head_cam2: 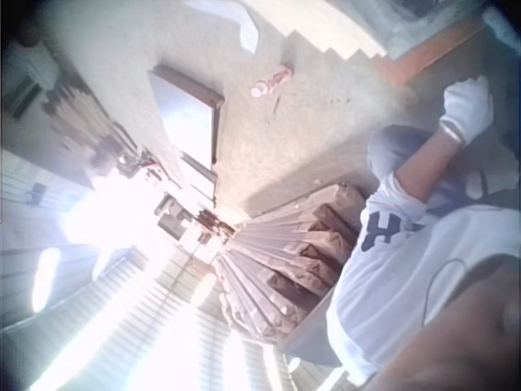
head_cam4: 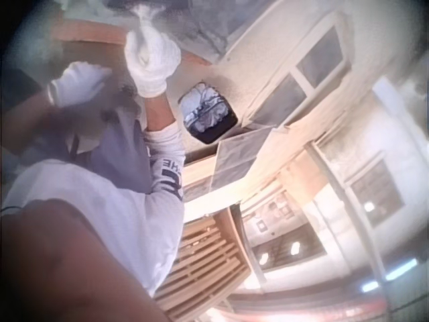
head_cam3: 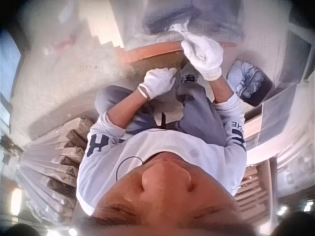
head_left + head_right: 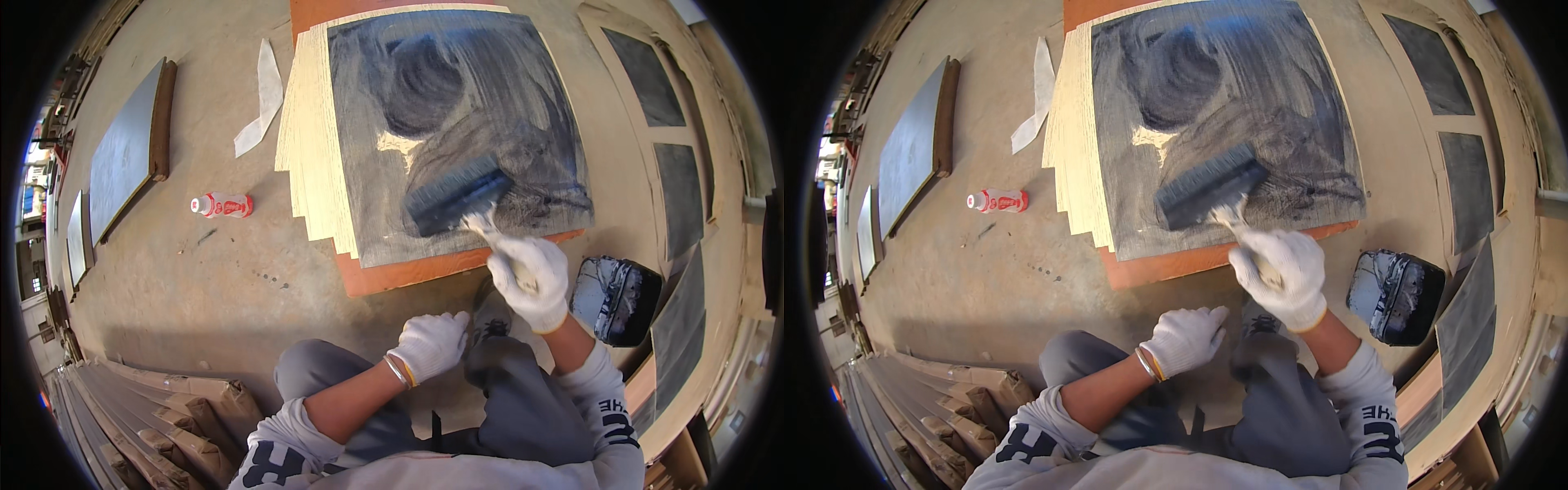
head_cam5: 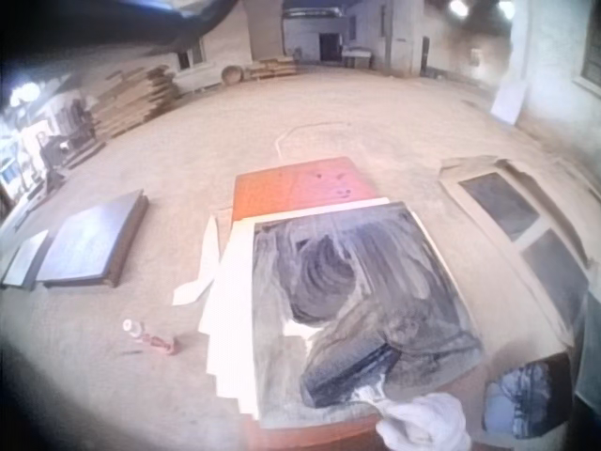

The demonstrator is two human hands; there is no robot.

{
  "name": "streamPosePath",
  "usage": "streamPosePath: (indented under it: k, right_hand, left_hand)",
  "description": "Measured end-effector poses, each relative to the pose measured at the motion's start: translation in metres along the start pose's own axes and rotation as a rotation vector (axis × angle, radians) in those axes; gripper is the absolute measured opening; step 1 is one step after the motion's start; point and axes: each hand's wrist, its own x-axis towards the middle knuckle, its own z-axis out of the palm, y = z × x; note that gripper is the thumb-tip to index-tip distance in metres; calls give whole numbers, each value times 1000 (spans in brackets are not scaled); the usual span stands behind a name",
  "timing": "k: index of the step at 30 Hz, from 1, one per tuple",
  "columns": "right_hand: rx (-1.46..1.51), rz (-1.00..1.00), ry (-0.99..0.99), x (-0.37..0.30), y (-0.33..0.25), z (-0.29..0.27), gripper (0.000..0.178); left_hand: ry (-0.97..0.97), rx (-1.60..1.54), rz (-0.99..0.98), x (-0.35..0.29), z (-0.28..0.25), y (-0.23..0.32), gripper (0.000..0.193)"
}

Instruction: The person applies dark paint to rectangular wooden boards using a brush. They repeatedly dip the brush into a paint container, spread the paint across each board, and place the finished boards aside.

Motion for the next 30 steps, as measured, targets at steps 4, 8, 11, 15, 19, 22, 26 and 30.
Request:
streamPosePath:
  k: [4,8,11,15,19,22,26,30]
  right_hand:
    - [351,370,74,68,37,39,20]
    - [283,70,-63,73,26,52,20]
    - [546,204,-78,80,34,40,12]
    - [599,318,24,99,53,67,8]
    - [447,166,-289,94,24,31,13]
    - [649,459,-82,84,49,17,9]
    - [330,215,-89,90,38,40,9]
    - [410,167,-93,49,27,16,11]
  left_hand:
    - [-55,13,-4,4,-4,6,30]
    - [-16,22,-8,3,4,-2,30]
    - [-54,60,-76,5,-9,-3,30]
    - [29,22,-50,14,-9,-2,29]
    - [89,16,-82,2,-1,-19,28]
    - [126,11,-91,7,-2,-21,28]
    - [77,35,-94,9,-4,-16,27]
    - [98,10,-95,4,-2,-20,26]
